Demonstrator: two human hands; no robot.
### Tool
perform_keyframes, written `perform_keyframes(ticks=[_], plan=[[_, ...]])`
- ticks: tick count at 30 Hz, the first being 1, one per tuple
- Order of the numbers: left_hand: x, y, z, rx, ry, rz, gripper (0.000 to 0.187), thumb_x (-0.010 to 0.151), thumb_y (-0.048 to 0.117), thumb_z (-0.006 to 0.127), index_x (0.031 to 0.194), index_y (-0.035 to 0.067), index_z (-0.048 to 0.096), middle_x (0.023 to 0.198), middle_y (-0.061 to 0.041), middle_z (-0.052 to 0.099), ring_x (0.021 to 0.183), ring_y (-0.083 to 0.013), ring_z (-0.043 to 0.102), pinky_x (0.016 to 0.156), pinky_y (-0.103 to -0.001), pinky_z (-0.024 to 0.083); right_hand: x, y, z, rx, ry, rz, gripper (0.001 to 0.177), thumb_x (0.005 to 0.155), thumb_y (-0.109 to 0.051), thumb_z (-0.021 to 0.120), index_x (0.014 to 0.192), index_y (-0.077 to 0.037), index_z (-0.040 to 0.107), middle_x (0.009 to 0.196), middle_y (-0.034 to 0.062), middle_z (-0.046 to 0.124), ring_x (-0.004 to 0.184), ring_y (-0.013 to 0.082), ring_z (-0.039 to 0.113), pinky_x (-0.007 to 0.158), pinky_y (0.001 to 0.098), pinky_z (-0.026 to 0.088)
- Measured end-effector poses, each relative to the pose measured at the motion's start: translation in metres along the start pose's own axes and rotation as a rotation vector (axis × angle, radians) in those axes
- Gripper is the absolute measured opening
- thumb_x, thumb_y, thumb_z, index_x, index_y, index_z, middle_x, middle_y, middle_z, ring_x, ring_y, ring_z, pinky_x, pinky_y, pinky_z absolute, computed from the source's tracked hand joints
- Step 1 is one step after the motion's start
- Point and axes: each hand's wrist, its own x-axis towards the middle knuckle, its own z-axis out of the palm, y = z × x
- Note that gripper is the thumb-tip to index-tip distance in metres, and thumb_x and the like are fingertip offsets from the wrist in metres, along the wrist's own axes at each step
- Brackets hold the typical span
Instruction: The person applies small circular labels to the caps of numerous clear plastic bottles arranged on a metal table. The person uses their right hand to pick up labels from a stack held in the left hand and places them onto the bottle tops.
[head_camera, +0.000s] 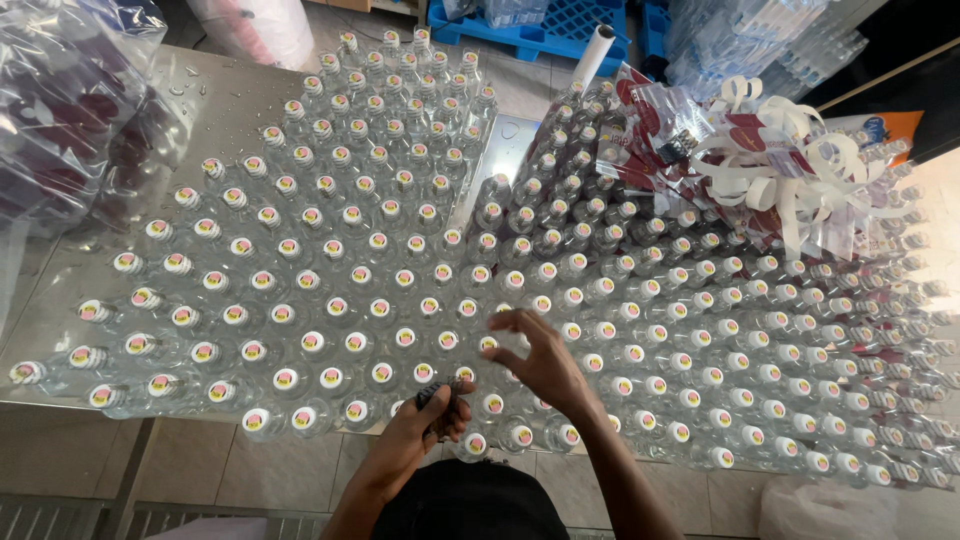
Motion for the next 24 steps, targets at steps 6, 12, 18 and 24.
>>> perform_keyframes(ticks=[6, 12, 18, 24], plan=[[0.001, 0.004, 0.017, 0.003, -0.105, -0.089, 0.045, 0.110, 0.038, 0.056, 0.118, -0.003, 0.073, 0.099, -0.014, 0.072, 0.086, -0.0228, 0.066, 0.085, -0.037, 0.056, -0.022, -0.013, 0.010, 0.275, -0.176, -0.109, 0.021, 0.090, -0.012, 0.090, 0.109, -0.014, 0.080, 0.091, 0.0006, 0.079, 0.086, 0.0130, 0.076, 0.079, 0.0310, 0.060], [0.007, 0.009, 0.022, 0.061, -0.081, -0.093, 0.047, 0.111, 0.037, 0.054, 0.121, -0.005, 0.073, 0.099, -0.013, 0.073, 0.085, -0.0204, 0.067, 0.084, -0.034, 0.056, -0.019, 0.000, 0.007, 0.412, -0.014, 0.091, 0.018, 0.082, 0.000, 0.092, 0.098, -0.006, 0.085, 0.087, 0.0053, 0.086, 0.086, 0.0137, 0.084, 0.080, 0.0264, 0.071], [0.010, 0.009, 0.017, 0.028, 0.009, -0.017, 0.063, 0.105, 0.041, 0.058, 0.147, -0.006, 0.069, 0.098, -0.011, 0.073, 0.086, -0.0192, 0.065, 0.078, -0.035, 0.054, 0.034, 0.057, -0.003, 0.418, 0.220, 0.045, 0.016, 0.094, -0.009, 0.085, 0.109, -0.006, 0.080, 0.103, 0.0107, 0.088, 0.092, 0.0189, 0.088, 0.085, 0.0289, 0.074], [0.003, 0.006, 0.006, -0.006, 0.068, -0.048, 0.059, 0.105, 0.041, 0.058, 0.141, -0.004, 0.074, 0.101, -0.012, 0.071, 0.086, -0.0221, 0.063, 0.081, -0.038, 0.054, 0.093, 0.106, 0.002, 0.116, 0.391, 0.024, 0.032, 0.103, -0.022, 0.075, 0.131, -0.008, 0.079, 0.127, 0.0093, 0.083, 0.118, 0.0227, 0.080, 0.097, 0.0359, 0.068]])
